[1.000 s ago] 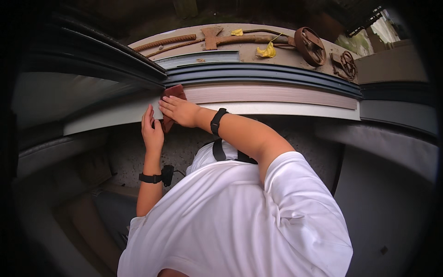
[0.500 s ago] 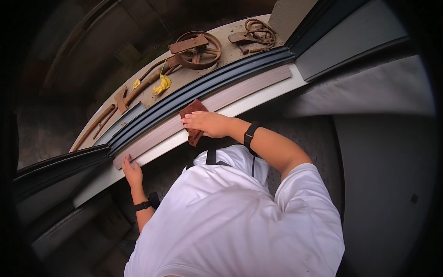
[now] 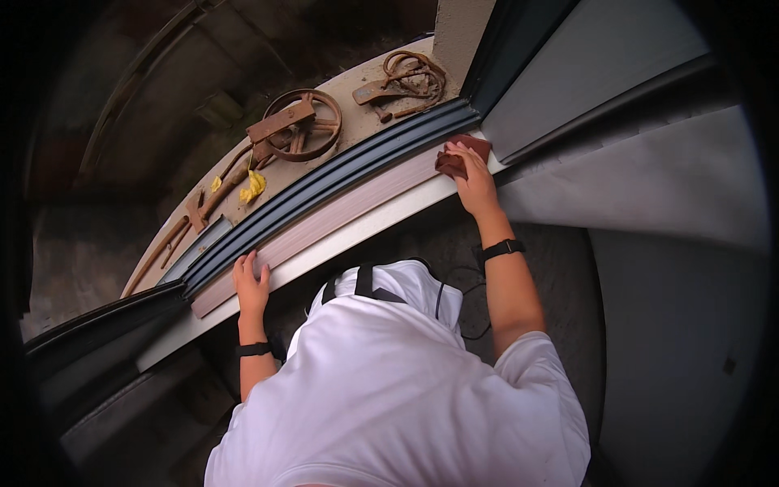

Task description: The person sands the window sill and window frame using a piece of sandpaper, handling and flipping several metal and wooden trim pieces during the process.

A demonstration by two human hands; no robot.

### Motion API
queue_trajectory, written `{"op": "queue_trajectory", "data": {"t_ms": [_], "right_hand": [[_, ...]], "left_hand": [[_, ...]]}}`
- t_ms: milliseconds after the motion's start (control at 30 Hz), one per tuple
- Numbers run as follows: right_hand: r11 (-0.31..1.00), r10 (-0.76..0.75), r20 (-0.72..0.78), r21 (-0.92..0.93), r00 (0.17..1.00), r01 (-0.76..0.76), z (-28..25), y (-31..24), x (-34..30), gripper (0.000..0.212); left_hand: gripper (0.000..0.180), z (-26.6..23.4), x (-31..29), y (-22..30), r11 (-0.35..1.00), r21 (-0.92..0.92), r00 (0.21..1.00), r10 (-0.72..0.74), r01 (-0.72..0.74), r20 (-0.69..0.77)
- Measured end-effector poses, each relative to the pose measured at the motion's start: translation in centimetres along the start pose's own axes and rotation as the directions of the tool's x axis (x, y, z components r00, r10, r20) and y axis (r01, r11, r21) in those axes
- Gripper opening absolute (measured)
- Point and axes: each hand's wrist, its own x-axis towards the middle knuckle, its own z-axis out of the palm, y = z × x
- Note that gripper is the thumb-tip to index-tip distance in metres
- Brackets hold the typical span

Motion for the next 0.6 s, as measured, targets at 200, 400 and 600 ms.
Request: {"op": "queue_trajectory", "data": {"t_ms": [200,400,600], "right_hand": [[0.978,0.203,-0.074,0.071,0.976,-0.198,0.8,-0.1,-0.9,0.035],[0.985,0.161,-0.021,0.074,0.987,-0.159,1.0,-5.2,-1.0,0.039],[0.933,0.260,0.153,0.214,0.953,-0.289,2.7,-19.6,0.3,0.039]], "left_hand": [[0.063,-2.7,-0.1,-1.2,0.994,0.035,0.987,0.096,-0.101,0.126],[0.065,-3.5,0.6,-2.5,0.980,0.077,0.971,0.166,-0.181,0.172],[0.062,-3.5,0.9,-4.5,0.960,0.023,0.953,0.275,-0.280,0.125]]}}
